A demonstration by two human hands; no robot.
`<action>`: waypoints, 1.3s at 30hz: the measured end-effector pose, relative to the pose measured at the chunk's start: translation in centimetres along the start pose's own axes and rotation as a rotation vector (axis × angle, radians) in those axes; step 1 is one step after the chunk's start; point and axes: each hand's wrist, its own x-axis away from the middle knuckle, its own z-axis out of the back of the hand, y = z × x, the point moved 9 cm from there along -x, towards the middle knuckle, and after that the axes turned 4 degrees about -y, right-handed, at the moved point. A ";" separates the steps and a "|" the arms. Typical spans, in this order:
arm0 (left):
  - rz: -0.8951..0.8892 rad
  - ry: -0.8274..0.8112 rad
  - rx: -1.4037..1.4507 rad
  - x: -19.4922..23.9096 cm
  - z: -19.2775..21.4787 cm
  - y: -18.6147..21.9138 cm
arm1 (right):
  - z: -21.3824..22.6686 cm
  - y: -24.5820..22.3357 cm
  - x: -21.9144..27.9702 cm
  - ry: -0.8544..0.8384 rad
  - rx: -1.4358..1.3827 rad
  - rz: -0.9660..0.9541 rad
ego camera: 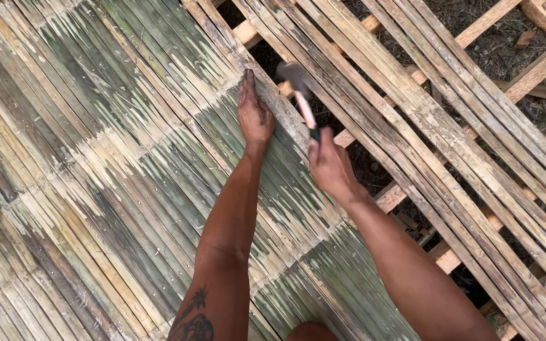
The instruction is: The person sits on a bamboo floor and uses a hammer to drive nails into a wooden lattice structure. They repeatedly pick up nails from a plastic bag and hammer them into the wood.
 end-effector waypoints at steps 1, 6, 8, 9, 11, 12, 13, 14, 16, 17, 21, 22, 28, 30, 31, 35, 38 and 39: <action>0.001 -0.017 0.004 -0.1 -0.1 -0.2 | -1.9 2.4 -0.5 -0.251 0.102 -0.304; 0.039 -0.056 -0.012 0.0 -1.0 -1.0 | 5.4 -4.1 3.4 0.343 -0.078 0.348; 0.009 0.000 -0.034 -0.4 -0.7 -1.3 | 5.0 -3.9 3.8 0.401 -0.132 0.390; -0.001 -0.004 -0.010 0.5 -0.7 -1.5 | 2.7 -1.8 3.0 0.260 -0.123 0.164; -0.037 0.015 0.040 0.3 -0.1 -1.4 | -1.0 1.7 1.6 -0.014 -0.036 -0.147; 0.012 -0.031 0.030 -0.3 -0.1 -1.5 | -1.6 3.2 0.7 -0.138 0.045 -0.239; 0.043 -0.079 0.018 -0.5 0.1 -1.1 | -1.8 4.6 0.6 -0.247 0.118 -0.329; 0.074 -0.127 0.004 -0.4 0.2 -0.7 | -0.3 5.2 1.3 -0.179 0.081 -0.343; 0.019 -0.195 0.020 2.1 0.8 0.7 | 3.4 6.5 7.7 -0.078 0.043 -0.415; -0.035 -0.227 0.017 3.2 1.3 2.3 | 5.4 6.3 10.9 -0.005 0.040 -0.400; -0.050 -0.421 0.197 13.3 0.1 12.3 | 12.9 5.7 24.0 0.092 0.066 -0.559; -0.070 -0.522 0.329 16.4 -1.0 16.0 | 14.0 5.8 27.1 0.074 0.073 -0.644; -0.327 -1.247 0.697 38.6 -4.7 40.1 | 22.3 4.8 45.5 0.204 0.042 -0.844; -0.441 -1.438 0.613 44.9 -3.7 46.3 | 26.0 3.7 49.7 0.328 0.053 -0.790; -0.483 -1.543 0.563 48.5 -2.9 48.2 | 27.0 3.2 52.0 0.391 0.074 -0.767; -0.856 -2.039 -0.052 63.4 -1.8 50.0 | 28.8 3.0 61.6 0.515 -0.013 -0.887; -1.232 -1.781 -0.286 68.9 -2.5 50.0 | 29.6 1.7 67.4 0.632 -0.017 -0.841; -1.224 -1.705 -0.296 69.6 -3.2 49.5 | 29.8 1.6 69.1 0.645 -0.005 -0.853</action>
